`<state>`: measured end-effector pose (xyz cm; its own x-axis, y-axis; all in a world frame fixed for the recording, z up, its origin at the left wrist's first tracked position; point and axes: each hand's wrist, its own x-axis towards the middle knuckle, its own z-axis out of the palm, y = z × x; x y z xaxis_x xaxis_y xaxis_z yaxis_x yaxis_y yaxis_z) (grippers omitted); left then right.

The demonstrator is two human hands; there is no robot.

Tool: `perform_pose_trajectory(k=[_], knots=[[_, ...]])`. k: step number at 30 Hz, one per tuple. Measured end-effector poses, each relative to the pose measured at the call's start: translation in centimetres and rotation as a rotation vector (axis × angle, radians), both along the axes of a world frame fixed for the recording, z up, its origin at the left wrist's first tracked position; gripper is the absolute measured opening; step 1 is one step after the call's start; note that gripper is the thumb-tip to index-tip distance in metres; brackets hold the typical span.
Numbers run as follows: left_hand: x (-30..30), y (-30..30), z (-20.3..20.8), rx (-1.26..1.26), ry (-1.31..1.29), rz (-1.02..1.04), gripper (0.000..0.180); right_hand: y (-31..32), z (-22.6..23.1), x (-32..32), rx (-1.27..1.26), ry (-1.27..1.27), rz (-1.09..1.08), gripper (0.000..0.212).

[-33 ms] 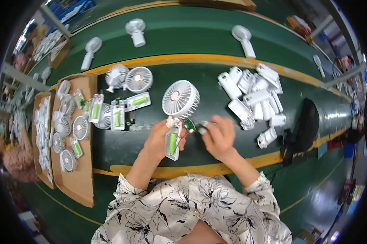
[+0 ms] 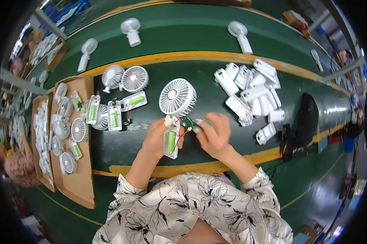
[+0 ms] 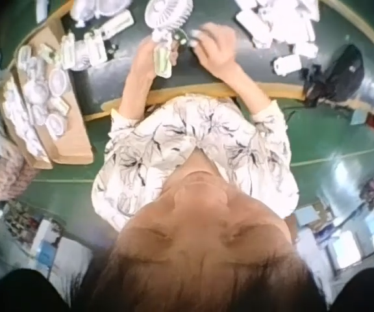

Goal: The person assembles portable fans by fitting circuit boards and fan heads into battery handles, snapping plastic casings onto the handles, and placing completed fans onto a conveyor belt.

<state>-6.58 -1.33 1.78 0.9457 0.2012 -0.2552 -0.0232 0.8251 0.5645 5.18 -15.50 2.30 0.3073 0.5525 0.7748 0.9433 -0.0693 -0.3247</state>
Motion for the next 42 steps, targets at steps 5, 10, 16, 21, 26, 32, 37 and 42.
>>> perform_pose_trajectory(k=[5, 10, 16, 21, 26, 32, 37, 42], knots=[[1.3, -0.9, -0.7, 0.227, 0.222, 0.023, 0.024, 1.4, 0.3, 0.7, 0.06, -0.092, 0.097, 0.027], [2.3, -2.7, 0.1, 0.202, 0.362, -0.082, 0.019, 1.7, 0.8, 1.0, -0.122, -0.068, 0.337, 0.026], [1.9, -2.5, -0.6, 0.162, 0.395, -0.174, 0.017, 1.0, 2.5, 2.2, -0.494, 0.1, 0.484, 0.033], [1.5, -2.5, -1.0, 0.136, 0.39, -0.235, 0.019, 1.2, 1.9, 2.3, -0.392, 0.109, 0.392, 0.03], [1.7, -2.1, -1.1, 0.112, 0.395, -0.28, 0.019, 1.0, 1.5, 2.6, -0.351, 0.139, 0.427, 0.02], [1.8, -2.1, -1.7, 0.081, 0.355, -0.274, 0.019, 0.8, 1.3, 2.0, -0.317, 0.098, 0.406, 0.016], [1.9, -2.8, -1.2, -0.101, 0.242, -0.039, 0.021, -0.3, -1.4, 0.8, -0.079, -0.091, 0.273, 0.019], [2.2, -3.3, -1.1, 0.116, 0.281, 0.091, 0.023, -0.7, -2.8, 0.9, -0.028, -0.122, 0.24, 0.017]])
